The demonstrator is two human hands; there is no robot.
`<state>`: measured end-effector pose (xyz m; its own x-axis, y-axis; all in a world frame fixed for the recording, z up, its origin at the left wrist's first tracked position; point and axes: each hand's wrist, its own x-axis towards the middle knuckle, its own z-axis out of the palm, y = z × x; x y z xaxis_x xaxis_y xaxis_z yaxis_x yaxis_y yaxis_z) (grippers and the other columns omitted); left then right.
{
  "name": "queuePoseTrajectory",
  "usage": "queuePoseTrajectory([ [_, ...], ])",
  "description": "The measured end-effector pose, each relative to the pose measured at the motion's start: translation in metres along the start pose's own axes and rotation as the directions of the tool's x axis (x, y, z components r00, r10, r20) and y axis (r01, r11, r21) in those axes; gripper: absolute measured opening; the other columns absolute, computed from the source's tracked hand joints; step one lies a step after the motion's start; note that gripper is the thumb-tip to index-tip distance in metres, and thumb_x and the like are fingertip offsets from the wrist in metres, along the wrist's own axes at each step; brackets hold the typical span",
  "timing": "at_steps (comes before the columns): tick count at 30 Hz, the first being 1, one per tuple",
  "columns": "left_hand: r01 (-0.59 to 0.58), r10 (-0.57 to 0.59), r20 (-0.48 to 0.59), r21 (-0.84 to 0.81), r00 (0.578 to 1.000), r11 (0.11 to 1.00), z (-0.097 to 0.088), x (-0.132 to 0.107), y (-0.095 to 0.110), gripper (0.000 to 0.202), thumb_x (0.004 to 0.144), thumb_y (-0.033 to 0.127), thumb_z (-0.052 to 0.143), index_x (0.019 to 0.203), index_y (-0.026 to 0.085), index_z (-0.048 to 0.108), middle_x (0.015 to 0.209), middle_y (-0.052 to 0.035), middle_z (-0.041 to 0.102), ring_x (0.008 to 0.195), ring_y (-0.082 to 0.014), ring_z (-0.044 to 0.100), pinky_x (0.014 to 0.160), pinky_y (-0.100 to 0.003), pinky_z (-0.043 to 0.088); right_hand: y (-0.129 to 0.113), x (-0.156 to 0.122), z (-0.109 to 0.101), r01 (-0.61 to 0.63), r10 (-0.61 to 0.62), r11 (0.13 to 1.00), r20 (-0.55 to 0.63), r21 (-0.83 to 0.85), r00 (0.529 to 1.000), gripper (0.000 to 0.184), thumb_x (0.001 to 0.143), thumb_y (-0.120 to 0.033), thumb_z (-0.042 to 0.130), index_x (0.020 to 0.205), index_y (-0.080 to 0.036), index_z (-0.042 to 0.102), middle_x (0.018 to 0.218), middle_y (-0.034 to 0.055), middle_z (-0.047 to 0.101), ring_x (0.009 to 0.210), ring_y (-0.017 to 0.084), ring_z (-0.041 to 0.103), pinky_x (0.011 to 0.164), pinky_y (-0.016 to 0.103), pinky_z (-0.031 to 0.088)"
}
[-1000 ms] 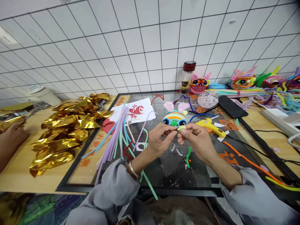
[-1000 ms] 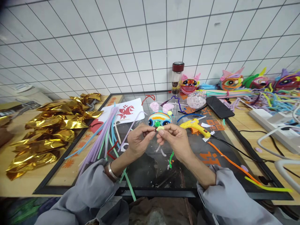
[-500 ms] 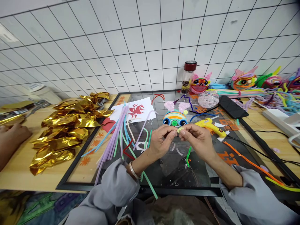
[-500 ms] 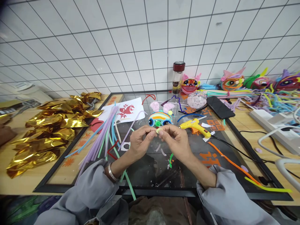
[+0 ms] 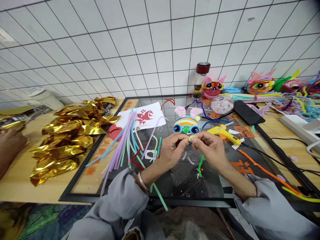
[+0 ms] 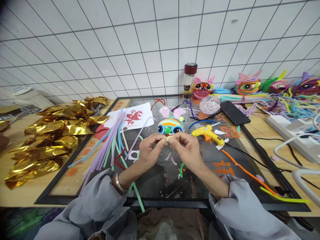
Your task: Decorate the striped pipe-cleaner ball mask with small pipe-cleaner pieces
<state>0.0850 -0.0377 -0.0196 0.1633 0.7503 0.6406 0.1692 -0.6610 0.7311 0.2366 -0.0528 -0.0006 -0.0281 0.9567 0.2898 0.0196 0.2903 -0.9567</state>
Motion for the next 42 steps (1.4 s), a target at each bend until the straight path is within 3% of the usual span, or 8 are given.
queuePoseTrajectory([
  [5,0.086,-0.088,-0.044,-0.050,0.995,0.995,0.0002,-0.0018,0.0017,0.019,0.090,0.026,0.054,0.083,0.014,0.066,0.070,-0.0018,0.067,0.063,-0.0104,0.060,0.062,-0.022,0.047,0.0010,0.0000,-0.0001,-0.092,0.091,0.983,0.015,0.156,0.996,0.024,0.074,-0.040,0.072,0.067,-0.018,0.066,0.057,-0.0008,0.061,0.053,0.010,0.054,0.051,0.023,0.045],
  [8,0.033,-0.033,-0.080,-0.001,0.996,0.999,0.0001,-0.0024,0.0019,0.015,0.089,0.023,0.055,0.088,0.014,0.067,0.069,-0.0009,0.066,0.061,-0.0092,0.059,0.060,-0.020,0.046,-0.0007,-0.0001,0.0003,-0.103,0.105,0.980,-0.002,0.168,0.994,0.024,0.074,-0.040,0.072,0.066,-0.018,0.066,0.058,-0.0007,0.062,0.053,0.010,0.054,0.052,0.022,0.046],
  [13,-0.069,0.076,-0.052,0.118,0.996,0.991,-0.0003,-0.0013,0.0051,0.013,0.087,0.019,0.056,0.083,0.014,0.067,0.072,-0.0028,0.070,0.061,-0.0093,0.060,0.059,-0.020,0.046,0.0004,-0.0005,0.0006,-0.058,0.063,0.992,-0.032,0.116,0.998,0.022,0.076,-0.038,0.071,0.069,-0.018,0.067,0.058,-0.0015,0.062,0.052,0.009,0.053,0.052,0.022,0.045],
  [19,-0.108,0.116,-0.053,0.140,0.992,0.984,0.0008,-0.0017,0.0042,0.013,0.086,0.021,0.058,0.085,0.014,0.069,0.066,-0.0021,0.067,0.056,-0.0092,0.057,0.055,-0.020,0.045,0.0058,-0.0036,0.0013,0.028,-0.027,0.999,-0.041,0.034,0.999,0.019,0.080,-0.034,0.067,0.071,-0.017,0.066,0.059,-0.0023,0.059,0.054,0.009,0.051,0.053,0.022,0.043],
  [31,0.081,-0.076,-0.072,0.069,0.995,0.994,0.0021,-0.0027,0.0069,0.014,0.082,0.019,0.058,0.071,0.013,0.064,0.062,-0.0007,0.064,0.050,-0.0066,0.050,0.050,-0.018,0.041,0.0055,-0.0039,-0.0053,0.078,-0.071,0.994,0.085,-0.079,0.994,0.027,0.092,-0.036,0.052,0.073,-0.018,0.061,0.067,-0.0005,0.059,0.062,0.011,0.053,0.059,0.023,0.043],
  [37,0.099,-0.099,-0.022,-0.017,0.995,0.995,0.0015,-0.0028,0.0073,0.015,0.083,0.025,0.060,0.076,0.013,0.065,0.064,-0.0016,0.064,0.052,-0.0080,0.051,0.052,-0.020,0.042,0.0042,-0.0038,-0.0053,0.217,-0.203,0.942,0.081,-0.257,0.976,0.022,0.093,-0.030,0.050,0.076,-0.018,0.059,0.067,-0.0012,0.056,0.062,0.011,0.050,0.060,0.024,0.041],
  [42,0.185,-0.185,0.011,-0.050,0.983,0.981,0.0009,-0.0031,0.0071,0.022,0.084,0.031,0.061,0.070,0.014,0.063,0.061,0.0001,0.059,0.054,-0.0076,0.048,0.052,-0.020,0.040,-0.0013,-0.0035,-0.0060,0.416,-0.368,0.819,0.194,-0.395,0.909,0.020,0.092,-0.024,0.047,0.078,-0.018,0.060,0.069,0.0012,0.060,0.064,0.012,0.054,0.062,0.025,0.042],
])
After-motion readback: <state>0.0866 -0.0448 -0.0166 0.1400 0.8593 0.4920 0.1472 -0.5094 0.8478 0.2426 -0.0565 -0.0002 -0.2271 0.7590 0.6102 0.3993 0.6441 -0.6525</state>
